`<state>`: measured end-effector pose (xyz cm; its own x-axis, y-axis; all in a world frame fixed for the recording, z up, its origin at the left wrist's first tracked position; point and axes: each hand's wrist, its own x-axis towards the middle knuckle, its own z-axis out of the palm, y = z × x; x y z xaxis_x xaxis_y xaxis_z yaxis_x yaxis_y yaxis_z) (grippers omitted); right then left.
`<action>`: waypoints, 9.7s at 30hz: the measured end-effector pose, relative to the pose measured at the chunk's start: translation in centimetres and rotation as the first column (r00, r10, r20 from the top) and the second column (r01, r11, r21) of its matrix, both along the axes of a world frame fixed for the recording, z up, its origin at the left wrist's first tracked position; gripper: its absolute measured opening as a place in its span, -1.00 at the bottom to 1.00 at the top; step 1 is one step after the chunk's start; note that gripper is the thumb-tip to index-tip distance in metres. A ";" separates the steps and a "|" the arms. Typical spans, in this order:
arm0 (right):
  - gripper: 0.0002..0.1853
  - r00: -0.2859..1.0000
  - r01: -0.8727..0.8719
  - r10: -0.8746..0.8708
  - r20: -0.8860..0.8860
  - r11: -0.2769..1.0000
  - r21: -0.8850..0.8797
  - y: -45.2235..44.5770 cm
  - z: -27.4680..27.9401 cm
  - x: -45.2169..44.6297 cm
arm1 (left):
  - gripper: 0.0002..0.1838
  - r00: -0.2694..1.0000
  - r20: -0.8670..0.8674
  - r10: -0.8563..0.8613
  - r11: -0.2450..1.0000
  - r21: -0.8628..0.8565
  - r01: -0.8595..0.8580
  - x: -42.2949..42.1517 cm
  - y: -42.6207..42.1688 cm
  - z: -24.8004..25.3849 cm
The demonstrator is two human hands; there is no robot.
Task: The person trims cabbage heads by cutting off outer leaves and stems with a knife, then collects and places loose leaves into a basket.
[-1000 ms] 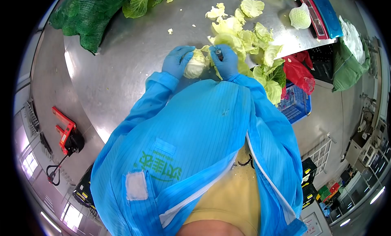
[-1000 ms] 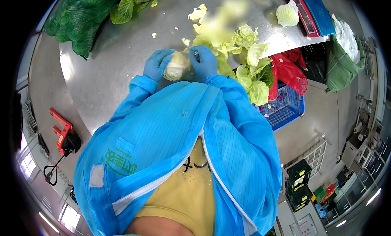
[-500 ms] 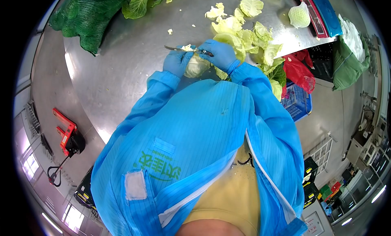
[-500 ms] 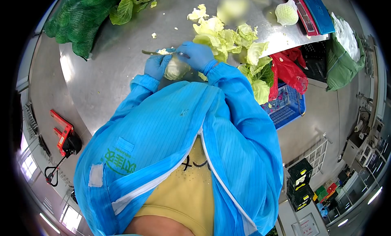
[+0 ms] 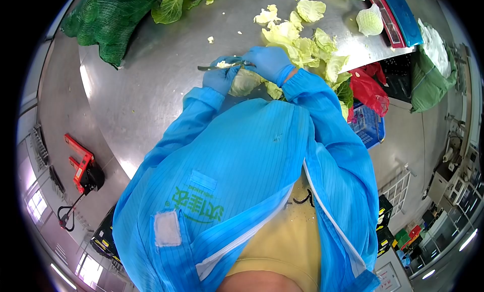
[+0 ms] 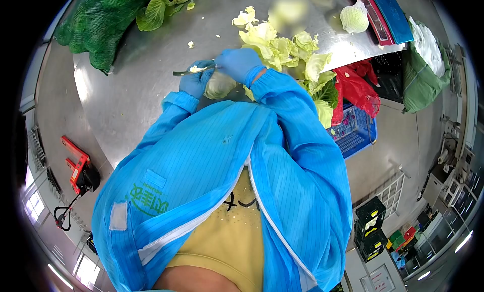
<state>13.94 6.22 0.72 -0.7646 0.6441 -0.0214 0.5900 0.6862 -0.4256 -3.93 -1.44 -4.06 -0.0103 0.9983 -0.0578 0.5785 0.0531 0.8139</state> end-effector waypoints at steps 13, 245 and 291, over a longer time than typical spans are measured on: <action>-0.87 0.986 0.004 -0.008 -0.166 1.000 -0.023 -0.7 0.1 0.4 | -0.75 0.999 0.028 -0.032 0.997 0.069 0.030 0.1 -0.1 0.4; -0.79 0.944 0.199 -0.286 -0.165 0.891 -0.408 -3.2 -2.0 -0.5 | -0.67 0.856 0.506 0.103 0.974 -0.227 0.017 -1.7 -1.1 -1.9; -0.61 0.410 0.321 -0.826 -0.387 0.528 -0.786 -4.4 -4.4 1.1 | -0.04 0.911 0.411 0.010 0.993 -0.108 0.038 -2.7 -1.3 0.2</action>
<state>15.07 1.84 -3.68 -0.1253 0.9673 -0.2206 0.0991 -0.2091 -0.9729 -6.61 -2.73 -3.88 0.0522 0.9850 -0.1648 0.1957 0.1517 0.9689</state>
